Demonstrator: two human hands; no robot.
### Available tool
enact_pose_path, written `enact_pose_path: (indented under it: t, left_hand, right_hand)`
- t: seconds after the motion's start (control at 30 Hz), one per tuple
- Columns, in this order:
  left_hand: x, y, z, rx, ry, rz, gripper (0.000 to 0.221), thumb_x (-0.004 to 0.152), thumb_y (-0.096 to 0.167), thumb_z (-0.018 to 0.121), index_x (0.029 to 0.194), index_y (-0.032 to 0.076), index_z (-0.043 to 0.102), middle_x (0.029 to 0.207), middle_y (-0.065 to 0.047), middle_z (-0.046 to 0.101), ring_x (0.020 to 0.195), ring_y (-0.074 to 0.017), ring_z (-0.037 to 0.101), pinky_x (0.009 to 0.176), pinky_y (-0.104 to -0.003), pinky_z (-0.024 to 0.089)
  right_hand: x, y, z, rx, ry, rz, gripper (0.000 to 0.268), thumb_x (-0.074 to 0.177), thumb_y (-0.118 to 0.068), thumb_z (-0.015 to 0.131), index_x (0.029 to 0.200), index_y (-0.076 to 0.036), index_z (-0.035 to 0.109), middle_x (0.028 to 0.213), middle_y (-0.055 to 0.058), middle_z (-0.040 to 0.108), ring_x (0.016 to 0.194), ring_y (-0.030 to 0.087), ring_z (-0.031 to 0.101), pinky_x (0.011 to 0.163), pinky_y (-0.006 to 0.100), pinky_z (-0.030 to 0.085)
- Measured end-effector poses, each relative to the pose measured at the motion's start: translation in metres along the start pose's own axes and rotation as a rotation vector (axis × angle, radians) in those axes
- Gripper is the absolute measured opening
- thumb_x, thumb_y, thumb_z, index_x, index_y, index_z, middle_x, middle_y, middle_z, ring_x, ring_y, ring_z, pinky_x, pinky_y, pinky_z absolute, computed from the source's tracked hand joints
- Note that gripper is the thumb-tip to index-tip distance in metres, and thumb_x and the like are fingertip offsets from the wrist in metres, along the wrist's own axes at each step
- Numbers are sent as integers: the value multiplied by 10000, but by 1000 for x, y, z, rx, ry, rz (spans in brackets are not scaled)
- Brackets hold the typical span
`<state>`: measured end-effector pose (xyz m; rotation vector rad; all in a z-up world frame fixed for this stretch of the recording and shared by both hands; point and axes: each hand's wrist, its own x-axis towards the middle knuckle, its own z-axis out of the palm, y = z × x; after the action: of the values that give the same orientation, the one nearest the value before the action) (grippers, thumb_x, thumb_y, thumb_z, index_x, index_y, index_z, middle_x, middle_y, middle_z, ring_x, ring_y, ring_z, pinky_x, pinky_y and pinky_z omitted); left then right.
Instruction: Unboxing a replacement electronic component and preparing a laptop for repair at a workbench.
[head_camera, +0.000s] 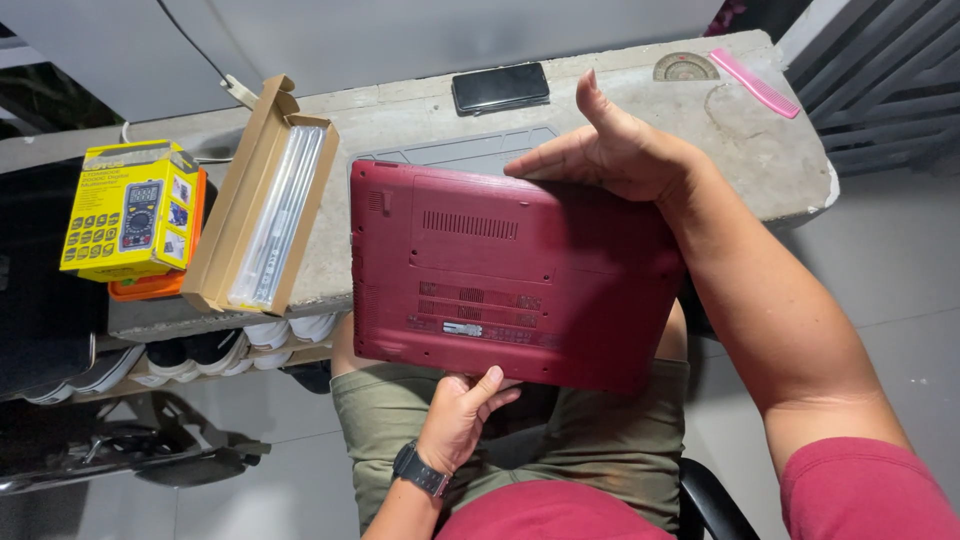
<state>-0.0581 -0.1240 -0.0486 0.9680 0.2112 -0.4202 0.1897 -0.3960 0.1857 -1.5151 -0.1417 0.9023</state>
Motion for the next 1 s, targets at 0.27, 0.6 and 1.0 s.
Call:
enact_pose_path:
  t: [0.27, 0.6, 1.0]
  left_hand:
    - [13, 14, 23, -688, 155, -190, 327, 991, 37, 801, 1314, 9, 759, 1422, -210, 811, 1365, -345, 753, 1259, -528, 581]
    - [15, -5, 7, -659, 46, -188, 350, 989, 102, 834, 1305, -41, 781, 1442, -231, 804, 1386, -365, 745, 1270, -495, 578]
    - [22, -17, -8, -612, 53, -161, 421, 1036, 122, 750, 1422, -43, 721, 1475, -238, 768, 1394, -381, 722, 1301, -538, 543]
  right_hand:
    - [0, 10, -3, 11, -109, -120, 1236, 913, -927, 256, 1500, 50, 734, 1540, 334, 758, 1500, 423, 718, 1316, 499, 509]
    - [-28, -12, 22, -534, 65, 129, 1173, 859, -870, 69, 1737, -290, 587, 1807, 47, 641, 1678, 182, 562, 1380, 370, 347]
    - [-75, 114, -98, -27, 46, 116, 589, 1091, -280, 671, 1576, 50, 727, 1312, 214, 863, 1059, 313, 837, 876, 418, 688]
